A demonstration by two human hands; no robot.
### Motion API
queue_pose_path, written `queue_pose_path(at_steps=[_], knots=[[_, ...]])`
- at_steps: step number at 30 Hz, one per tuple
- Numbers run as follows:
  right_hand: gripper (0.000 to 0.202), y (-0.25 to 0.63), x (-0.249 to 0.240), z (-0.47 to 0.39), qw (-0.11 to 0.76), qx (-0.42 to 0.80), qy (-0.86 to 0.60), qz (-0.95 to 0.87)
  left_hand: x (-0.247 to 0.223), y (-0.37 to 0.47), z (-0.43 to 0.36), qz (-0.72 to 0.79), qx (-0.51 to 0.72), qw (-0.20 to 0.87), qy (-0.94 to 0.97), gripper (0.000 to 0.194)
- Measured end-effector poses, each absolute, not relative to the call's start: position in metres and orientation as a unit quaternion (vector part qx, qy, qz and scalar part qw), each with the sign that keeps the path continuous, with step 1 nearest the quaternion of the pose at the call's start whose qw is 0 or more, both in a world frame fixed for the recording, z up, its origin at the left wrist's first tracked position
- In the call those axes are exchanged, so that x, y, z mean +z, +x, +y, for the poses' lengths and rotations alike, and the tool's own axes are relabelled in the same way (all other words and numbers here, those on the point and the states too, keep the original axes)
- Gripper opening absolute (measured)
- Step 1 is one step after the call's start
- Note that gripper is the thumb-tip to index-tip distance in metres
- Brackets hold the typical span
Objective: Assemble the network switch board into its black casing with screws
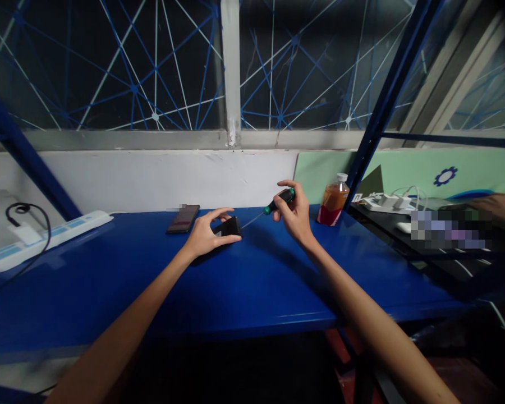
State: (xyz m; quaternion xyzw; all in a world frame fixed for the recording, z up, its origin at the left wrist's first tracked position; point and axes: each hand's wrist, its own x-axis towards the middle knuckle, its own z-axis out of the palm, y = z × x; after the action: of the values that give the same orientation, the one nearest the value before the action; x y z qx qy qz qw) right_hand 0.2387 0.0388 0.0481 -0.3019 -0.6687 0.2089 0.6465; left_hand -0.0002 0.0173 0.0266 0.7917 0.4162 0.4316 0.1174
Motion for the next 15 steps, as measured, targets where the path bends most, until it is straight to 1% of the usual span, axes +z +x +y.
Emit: queue_pose_path(at_steps=[5, 8, 11, 15], knots=[[0.033, 0.236, 0.052, 0.035, 0.654, 0.19, -0.328, -0.654, 0.026, 0.0, 0.017, 0.414, 0.43, 0.117, 0.793, 0.06], [0.031, 0.237, 0.052, 0.036, 0.652, 0.178, -0.338, -0.655, 0.026, 0.0, 0.017, 0.415, 0.428, 0.117, 0.795, 0.06], [0.027, 0.24, 0.05, 0.041, 0.644, 0.221, -0.309, -0.664, 0.026, 0.0, 0.017, 0.417, 0.426, 0.114, 0.795, 0.058], [0.028, 0.242, 0.049, 0.046, 0.641, 0.275, -0.261, -0.667, 0.025, 0.0, 0.017, 0.421, 0.426, 0.104, 0.794, 0.055]])
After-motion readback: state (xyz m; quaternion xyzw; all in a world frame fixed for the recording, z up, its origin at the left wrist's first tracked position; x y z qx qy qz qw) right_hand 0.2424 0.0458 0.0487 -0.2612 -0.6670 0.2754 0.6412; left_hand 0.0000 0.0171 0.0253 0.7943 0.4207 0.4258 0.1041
